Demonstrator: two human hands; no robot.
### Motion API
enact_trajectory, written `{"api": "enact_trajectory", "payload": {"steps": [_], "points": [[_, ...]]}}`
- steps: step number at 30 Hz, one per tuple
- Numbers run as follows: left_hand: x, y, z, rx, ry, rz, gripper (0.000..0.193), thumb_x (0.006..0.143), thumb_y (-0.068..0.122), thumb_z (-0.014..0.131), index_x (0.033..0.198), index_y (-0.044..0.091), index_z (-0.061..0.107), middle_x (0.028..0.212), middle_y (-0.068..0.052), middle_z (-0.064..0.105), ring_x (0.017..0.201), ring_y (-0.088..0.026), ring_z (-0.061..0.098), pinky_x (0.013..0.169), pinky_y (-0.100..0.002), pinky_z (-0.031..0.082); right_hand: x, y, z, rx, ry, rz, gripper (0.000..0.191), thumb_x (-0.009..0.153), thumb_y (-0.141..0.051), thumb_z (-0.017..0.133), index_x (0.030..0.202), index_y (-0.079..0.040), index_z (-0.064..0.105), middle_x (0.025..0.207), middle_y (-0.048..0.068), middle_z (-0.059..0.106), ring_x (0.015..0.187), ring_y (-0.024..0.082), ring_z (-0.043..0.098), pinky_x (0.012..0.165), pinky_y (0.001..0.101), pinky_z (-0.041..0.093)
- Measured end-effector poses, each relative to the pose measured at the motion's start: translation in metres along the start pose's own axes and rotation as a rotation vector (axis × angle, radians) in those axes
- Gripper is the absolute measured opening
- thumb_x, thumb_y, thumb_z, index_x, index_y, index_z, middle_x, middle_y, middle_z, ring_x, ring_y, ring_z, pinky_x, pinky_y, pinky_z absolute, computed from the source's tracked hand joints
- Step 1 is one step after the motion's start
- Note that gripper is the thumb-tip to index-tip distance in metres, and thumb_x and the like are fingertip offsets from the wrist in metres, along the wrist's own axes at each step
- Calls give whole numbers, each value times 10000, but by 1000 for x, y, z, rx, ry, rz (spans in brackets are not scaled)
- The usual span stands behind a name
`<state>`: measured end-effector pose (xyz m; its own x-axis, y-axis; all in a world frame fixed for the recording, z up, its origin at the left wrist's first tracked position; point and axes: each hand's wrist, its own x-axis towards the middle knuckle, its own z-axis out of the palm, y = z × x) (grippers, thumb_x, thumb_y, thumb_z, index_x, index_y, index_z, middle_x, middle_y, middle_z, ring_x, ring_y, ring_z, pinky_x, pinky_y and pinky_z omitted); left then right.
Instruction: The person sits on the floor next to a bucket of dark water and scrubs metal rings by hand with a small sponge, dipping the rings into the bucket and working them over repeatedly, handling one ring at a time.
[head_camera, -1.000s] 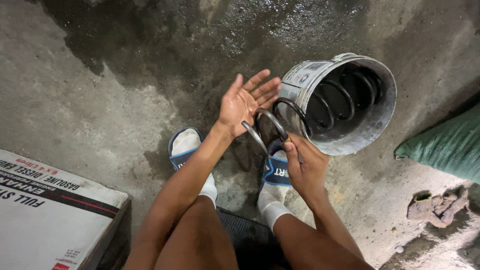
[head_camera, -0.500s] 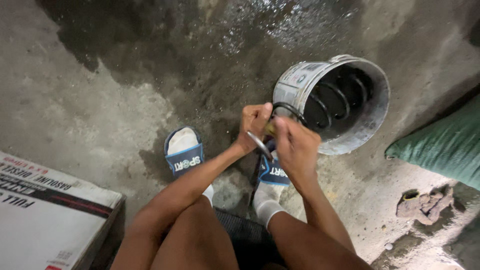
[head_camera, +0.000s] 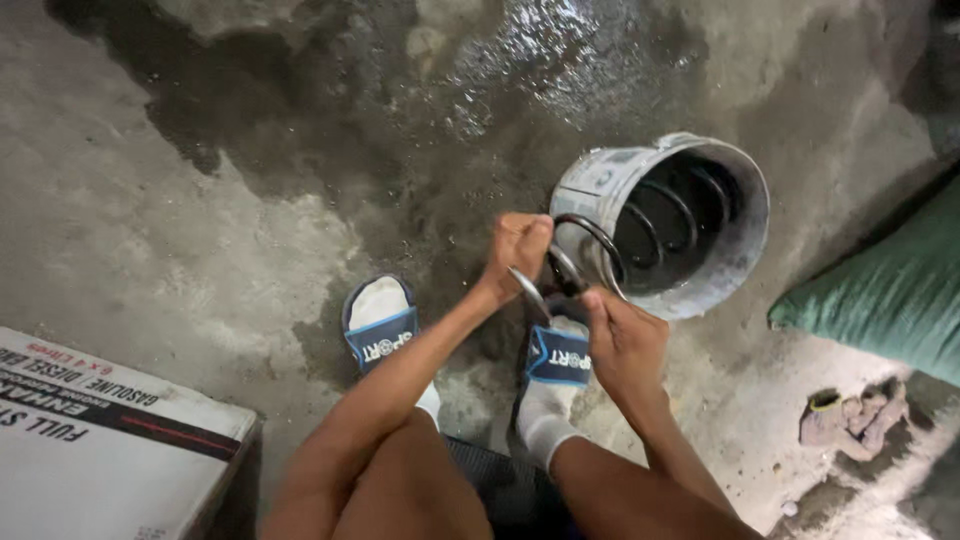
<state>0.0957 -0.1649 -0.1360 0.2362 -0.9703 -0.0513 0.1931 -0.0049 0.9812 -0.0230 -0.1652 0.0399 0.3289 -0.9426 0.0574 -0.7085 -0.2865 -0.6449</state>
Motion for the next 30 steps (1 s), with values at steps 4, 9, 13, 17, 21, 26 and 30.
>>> {"api": "enact_trajectory", "payload": {"steps": [4, 9, 13, 17, 21, 26, 30], "points": [[-1, 0, -2, -18, 34, -42, 363, 998, 235, 508, 749, 18, 357, 718, -38, 242, 644, -74, 351, 544, -381, 298, 2, -1, -1, -35, -198, 182, 294, 1076, -218, 600, 895, -9, 700, 714, 197, 616, 597, 300, 640, 593, 402, 474], [6, -9, -7, 20, -32, 38, 346, 971, 215, 496, 727, 19, 349, 682, -54, 263, 619, -91, 326, 555, -385, 285, 2, -1, -2, 27, -73, -14, 286, 1095, -249, 546, 1013, -27, 706, 769, 184, 637, 665, 285, 661, 594, 382, 495], [8, -12, -7, 32, 26, -2, 365, 978, 222, 501, 723, 9, 350, 656, -96, 279, 587, -137, 342, 538, -394, 283, 6, 0, 2, 4, -200, 259, 264, 1026, -238, 605, 930, -20, 720, 640, 206, 566, 498, 314, 575, 523, 416, 446], [10, -10, -10, 38, 27, -24, 396, 964, 240, 467, 666, 2, 358, 559, -124, 316, 495, -192, 368, 519, -408, 293, 11, -3, 6, 61, -187, 165, 286, 1074, -222, 579, 913, -10, 681, 708, 211, 590, 573, 340, 622, 572, 430, 458], [15, -7, -15, 78, -18, 8, 411, 956, 252, 443, 630, 6, 389, 533, -99, 377, 471, -154, 431, 492, -405, 318, 15, -9, 7, 70, -104, 53, 255, 1037, -196, 542, 950, -4, 686, 663, 212, 578, 606, 392, 636, 545, 461, 468], [9, -7, -18, -58, -22, -60, 385, 941, 244, 442, 633, 15, 428, 556, -69, 401, 513, -146, 421, 513, -386, 349, 17, -10, 15, 52, -103, 68, 295, 1089, -193, 530, 877, -6, 618, 738, 252, 609, 697, 454, 634, 604, 520, 458], [3, -6, -17, -132, -10, -273, 418, 941, 247, 467, 590, 26, 416, 534, -35, 391, 493, -137, 383, 471, -363, 303, 14, -4, 14, 83, -182, 183, 292, 1045, -216, 532, 867, -8, 634, 677, 240, 620, 637, 443, 647, 588, 507, 478]]}}
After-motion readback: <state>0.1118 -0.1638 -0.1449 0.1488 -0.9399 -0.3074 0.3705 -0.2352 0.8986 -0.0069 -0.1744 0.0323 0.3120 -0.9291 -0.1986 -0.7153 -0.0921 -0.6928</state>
